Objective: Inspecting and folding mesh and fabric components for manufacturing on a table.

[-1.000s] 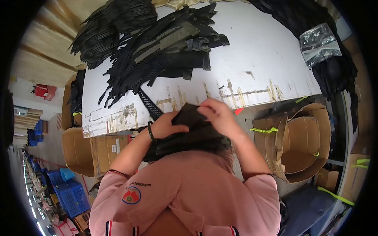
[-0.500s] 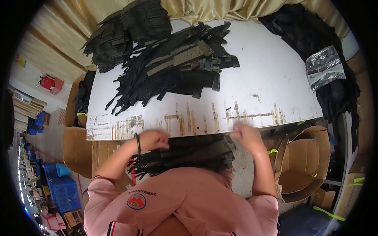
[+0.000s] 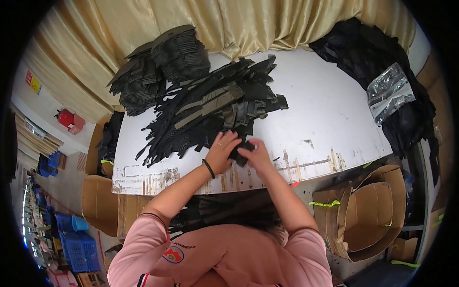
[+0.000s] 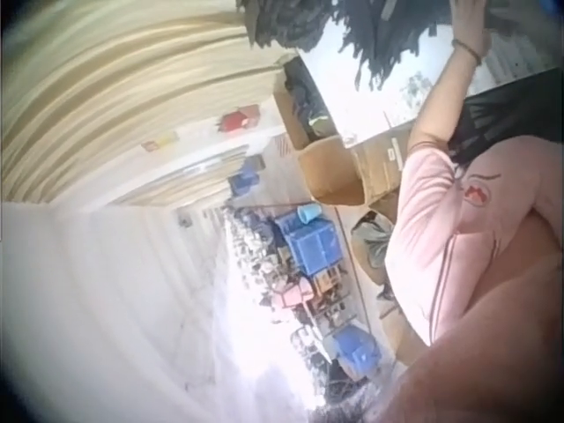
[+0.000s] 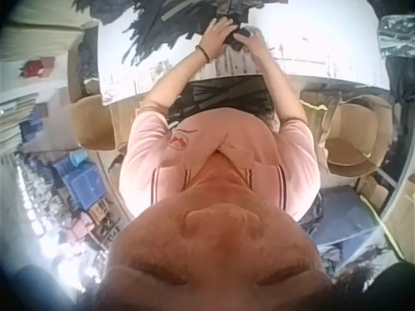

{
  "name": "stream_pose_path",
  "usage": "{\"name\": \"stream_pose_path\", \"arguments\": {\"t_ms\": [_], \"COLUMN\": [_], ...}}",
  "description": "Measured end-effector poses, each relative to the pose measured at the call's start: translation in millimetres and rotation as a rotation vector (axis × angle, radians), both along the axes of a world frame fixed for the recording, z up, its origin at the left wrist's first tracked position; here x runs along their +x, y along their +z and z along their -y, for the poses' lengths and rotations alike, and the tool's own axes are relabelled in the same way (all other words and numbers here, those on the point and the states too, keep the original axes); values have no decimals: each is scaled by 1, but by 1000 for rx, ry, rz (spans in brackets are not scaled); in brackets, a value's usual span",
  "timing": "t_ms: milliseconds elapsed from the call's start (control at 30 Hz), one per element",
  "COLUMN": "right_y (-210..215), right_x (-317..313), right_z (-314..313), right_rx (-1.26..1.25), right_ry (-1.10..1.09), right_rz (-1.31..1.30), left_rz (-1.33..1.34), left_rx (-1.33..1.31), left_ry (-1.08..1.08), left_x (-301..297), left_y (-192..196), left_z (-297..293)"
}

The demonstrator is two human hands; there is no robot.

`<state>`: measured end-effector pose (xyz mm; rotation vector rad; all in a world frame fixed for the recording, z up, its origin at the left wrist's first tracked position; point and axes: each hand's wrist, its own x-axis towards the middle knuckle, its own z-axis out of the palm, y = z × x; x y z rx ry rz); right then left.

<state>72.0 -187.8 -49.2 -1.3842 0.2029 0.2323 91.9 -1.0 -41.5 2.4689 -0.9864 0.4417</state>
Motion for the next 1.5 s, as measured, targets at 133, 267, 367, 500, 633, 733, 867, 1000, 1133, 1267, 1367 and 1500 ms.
{"name": "stream_pose_path", "arguments": {"t_ms": [133, 267, 367, 500, 633, 733, 867, 1000, 1133, 1267, 1367, 1500], "right_y": [4, 28, 37, 13, 21, 33, 44, 44, 43, 15, 8, 9], "right_x": [-52, -80, -86, -82, -79, -75, -67, -64, -71, -72, -84, -99], "right_z": [16, 17, 8, 15, 10, 10, 17, 15, 19, 24, 12, 8], "right_rx": [189, -865, -953, -1024, -1053, -1077, -1080, -1174, -960, -411, -69, 74], "right_ry": [-224, -160, 93, 140, 101, 247, 342, 293, 163, 235, 163, 233], "right_rz": [-75, 855, 883, 610, 703, 800, 878, 925, 612, 222, -58, -23], "left_rz": [-581, -1017, -1624, -975, -944, -909, -821, -494, -474, -402, -533, -897], "left_rx": [-87, -298, -698, -257, -552, -405, -295, -223, -124, -140, -212, -295], "left_ry": [-12, -34, 40, 45, 83, 89, 7, -131, -122, -68, -32, -33], "left_x": [-38, -51, -59, -63, -74, -80, -83, -87, -102, -103, -102, -96], "left_y": [2, -20, -4, -10, -3, 8, 22, 17, 36, 28, 34, 37], "left_z": [16, 11, 18, 7, 3, 5, 3, 0, 2, -5, 2, 4]}}
